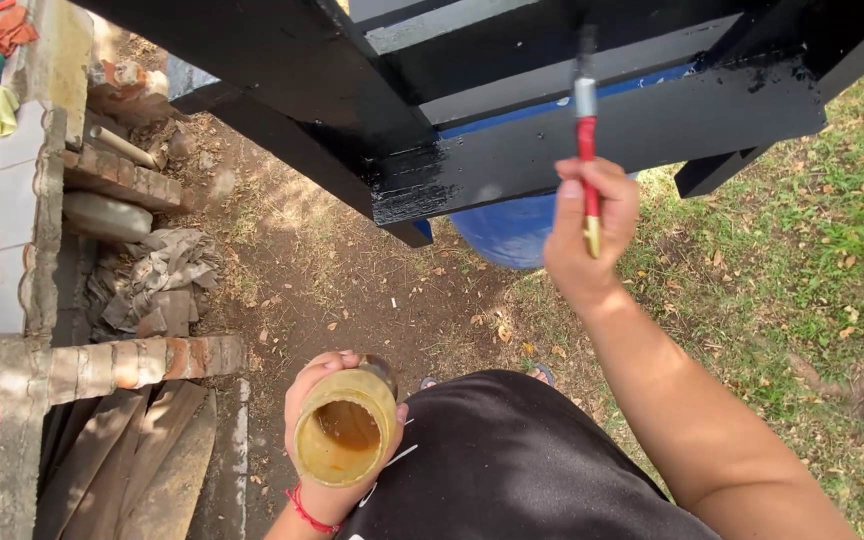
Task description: Applying black paint to a wooden structure using a paintbrush.
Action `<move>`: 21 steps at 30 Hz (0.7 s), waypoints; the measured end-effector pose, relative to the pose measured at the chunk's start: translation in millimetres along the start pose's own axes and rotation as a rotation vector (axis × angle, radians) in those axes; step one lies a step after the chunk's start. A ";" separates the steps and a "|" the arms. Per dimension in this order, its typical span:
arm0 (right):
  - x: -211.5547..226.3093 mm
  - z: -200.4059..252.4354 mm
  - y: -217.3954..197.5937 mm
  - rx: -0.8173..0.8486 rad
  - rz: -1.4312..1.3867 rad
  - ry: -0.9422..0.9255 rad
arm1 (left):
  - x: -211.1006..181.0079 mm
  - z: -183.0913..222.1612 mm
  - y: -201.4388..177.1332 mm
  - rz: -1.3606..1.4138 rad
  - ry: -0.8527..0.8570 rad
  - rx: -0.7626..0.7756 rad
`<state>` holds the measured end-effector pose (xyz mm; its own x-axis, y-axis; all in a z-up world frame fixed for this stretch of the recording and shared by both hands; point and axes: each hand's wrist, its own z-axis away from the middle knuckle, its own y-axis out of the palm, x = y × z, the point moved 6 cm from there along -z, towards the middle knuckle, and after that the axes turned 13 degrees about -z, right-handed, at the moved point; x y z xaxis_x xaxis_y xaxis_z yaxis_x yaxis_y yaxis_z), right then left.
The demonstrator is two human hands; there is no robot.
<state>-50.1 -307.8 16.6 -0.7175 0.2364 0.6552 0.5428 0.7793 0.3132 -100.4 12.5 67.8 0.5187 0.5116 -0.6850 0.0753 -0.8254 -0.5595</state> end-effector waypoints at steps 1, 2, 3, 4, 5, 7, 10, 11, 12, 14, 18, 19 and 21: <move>3.6 -2.8 11.5 0.156 0.118 -0.023 | -2.8 0.7 -1.4 0.010 0.018 -0.007; -5.8 -4.1 17.6 0.160 0.115 -0.025 | -4.4 0.1 -2.2 0.010 0.016 -0.013; -14.7 -3.4 29.7 0.264 0.158 -0.042 | -5.6 -0.1 -2.8 0.041 0.007 -0.005; -23.8 -2.0 41.9 0.369 0.199 -0.058 | -6.9 -0.4 -3.5 0.073 -0.003 0.002; -24.4 -4.2 45.8 0.373 0.196 -0.064 | -6.5 1.4 -4.1 0.073 -0.002 -0.006; -28.7 -5.6 60.4 0.500 0.070 0.000 | -5.2 5.2 -6.1 0.044 -0.011 -0.032; -35.8 -11.9 60.8 0.607 -0.025 0.290 | -3.2 9.9 -8.3 0.009 -0.004 -0.053; -35.9 -13.9 55.9 0.618 -0.026 0.282 | -3.3 9.7 -9.0 0.012 -0.004 -0.065; -36.6 -16.3 50.6 0.625 0.028 0.267 | -3.8 9.4 -9.4 0.028 0.003 -0.072; -39.9 -15.3 41.6 0.640 0.082 0.253 | -5.6 9.9 -12.5 0.046 0.004 -0.084; -34.4 -20.5 20.2 0.558 0.253 0.026 | -7.0 9.5 -10.6 0.056 -0.006 -0.091; -27.1 -23.8 15.2 0.508 0.251 -0.055 | -7.7 8.7 -10.2 0.040 0.001 -0.084; -19.7 -16.3 3.6 0.543 0.258 -0.120 | -7.4 8.4 -8.6 0.072 -0.016 -0.096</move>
<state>-26.9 -319.2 16.0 -0.6539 0.4956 0.5717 0.4278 0.8654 -0.2609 -112.0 17.8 73.7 0.5121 0.4535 -0.7294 0.1200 -0.8787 -0.4621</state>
